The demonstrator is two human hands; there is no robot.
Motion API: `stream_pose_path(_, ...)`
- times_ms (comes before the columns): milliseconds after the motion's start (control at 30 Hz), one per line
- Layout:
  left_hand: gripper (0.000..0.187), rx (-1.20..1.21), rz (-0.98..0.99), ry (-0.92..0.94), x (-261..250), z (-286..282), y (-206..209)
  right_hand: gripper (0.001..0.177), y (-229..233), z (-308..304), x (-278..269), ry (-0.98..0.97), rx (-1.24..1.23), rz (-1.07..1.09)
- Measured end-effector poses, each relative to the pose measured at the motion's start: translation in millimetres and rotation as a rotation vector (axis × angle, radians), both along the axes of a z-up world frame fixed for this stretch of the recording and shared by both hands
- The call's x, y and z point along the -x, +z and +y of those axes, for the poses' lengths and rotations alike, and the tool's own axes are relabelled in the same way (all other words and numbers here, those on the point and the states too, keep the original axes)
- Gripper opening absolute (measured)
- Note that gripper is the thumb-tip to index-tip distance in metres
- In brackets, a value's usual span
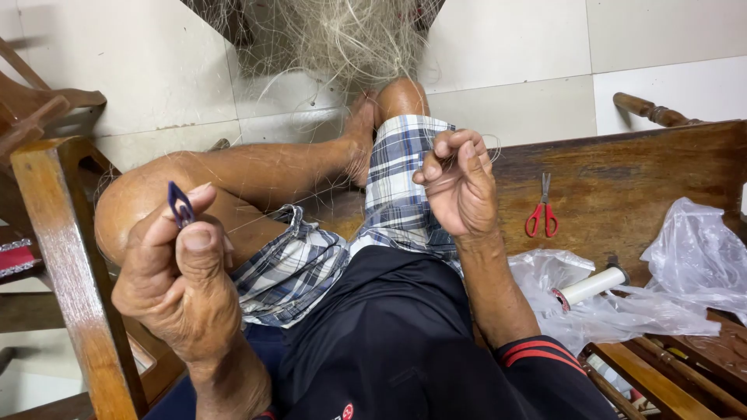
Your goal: Repair a fine-mesh fishing net using a blue shuttle and white thread.
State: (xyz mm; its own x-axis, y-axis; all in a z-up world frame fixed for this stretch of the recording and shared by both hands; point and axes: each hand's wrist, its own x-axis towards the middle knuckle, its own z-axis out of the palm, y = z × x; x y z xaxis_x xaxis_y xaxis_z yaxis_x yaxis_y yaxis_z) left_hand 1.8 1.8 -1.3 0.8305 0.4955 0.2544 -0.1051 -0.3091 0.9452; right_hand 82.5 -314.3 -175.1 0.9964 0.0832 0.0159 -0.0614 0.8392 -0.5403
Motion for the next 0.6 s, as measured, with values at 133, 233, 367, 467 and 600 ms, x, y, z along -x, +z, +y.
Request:
stream_pose_path(133, 0.032, -0.065, 0.001, -0.064, -4, 7, -4, 0.013, 0, 0, 0, 0.012, -0.007, 0.001)
stream_pose_path(233, 0.028, -0.13, 0.018, -0.107, -9, 14, -5, 0.015, 3, 2, -1, 0.001, -0.015, 0.005)
stream_pose_path(367, 0.026, -0.165, 0.018, -0.206, -12, 20, -8, 0.017, 1, 4, -1, -0.029, 0.008, 0.017)
stream_pose_path(467, 0.024, -0.37, -0.074, -0.275, -22, 22, 0, 0.018, 0, 3, -2, -0.035, 0.01, 0.007)
stream_pose_path(600, 0.027, -0.569, -0.143, -0.43, -43, 19, 21, 0.016, 3, 2, -1, -0.023, 0.032, 0.017)
